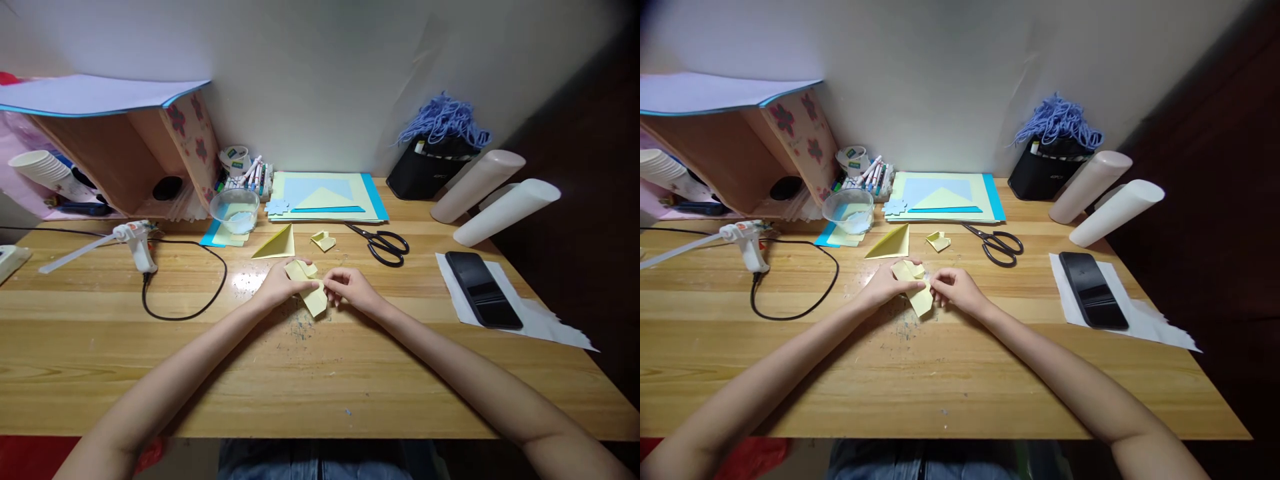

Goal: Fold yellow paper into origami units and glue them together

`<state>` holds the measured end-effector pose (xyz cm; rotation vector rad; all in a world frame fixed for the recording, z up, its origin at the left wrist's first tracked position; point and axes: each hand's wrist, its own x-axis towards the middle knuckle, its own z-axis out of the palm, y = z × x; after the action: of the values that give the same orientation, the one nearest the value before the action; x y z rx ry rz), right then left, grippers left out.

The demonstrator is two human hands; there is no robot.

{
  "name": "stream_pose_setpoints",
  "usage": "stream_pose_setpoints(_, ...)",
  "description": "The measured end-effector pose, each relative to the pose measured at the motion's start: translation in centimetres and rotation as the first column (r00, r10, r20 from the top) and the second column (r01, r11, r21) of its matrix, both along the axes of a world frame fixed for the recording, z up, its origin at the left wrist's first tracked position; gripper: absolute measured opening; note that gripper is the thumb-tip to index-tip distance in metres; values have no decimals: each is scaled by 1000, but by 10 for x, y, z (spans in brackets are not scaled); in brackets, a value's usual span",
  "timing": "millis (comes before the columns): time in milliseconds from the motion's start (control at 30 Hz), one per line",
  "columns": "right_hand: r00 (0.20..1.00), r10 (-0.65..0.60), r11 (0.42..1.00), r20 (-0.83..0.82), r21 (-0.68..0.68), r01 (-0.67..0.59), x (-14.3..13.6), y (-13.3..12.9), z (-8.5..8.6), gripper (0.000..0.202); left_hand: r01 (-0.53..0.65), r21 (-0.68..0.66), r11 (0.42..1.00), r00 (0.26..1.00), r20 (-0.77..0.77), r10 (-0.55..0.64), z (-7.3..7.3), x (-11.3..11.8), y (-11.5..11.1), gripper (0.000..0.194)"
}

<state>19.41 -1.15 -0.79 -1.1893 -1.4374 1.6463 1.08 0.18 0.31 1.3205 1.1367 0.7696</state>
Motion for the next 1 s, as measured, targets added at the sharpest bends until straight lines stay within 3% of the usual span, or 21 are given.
stream_pose_setpoints(133,999,-38,999,-33,13,38,0,2,-3,25,30,-57,998,999,27,-29,1,1,-2,37)
stream_pose_setpoints(333,999,-44,996,-2,75,44,-1,4,-3,27,13,-163,987,992,124,8,2,-1,-1,39)
stream_pose_setpoints(667,993,-108,962,42,257,94,-8,0,-9,25,-154,33,988,987,62,151,-5,7,-14,38)
stream_pose_setpoints(1000,986,-167,972,-8,165,166,-8,1,-3,29,-112,118,987,994,4,112,-1,8,-15,29)
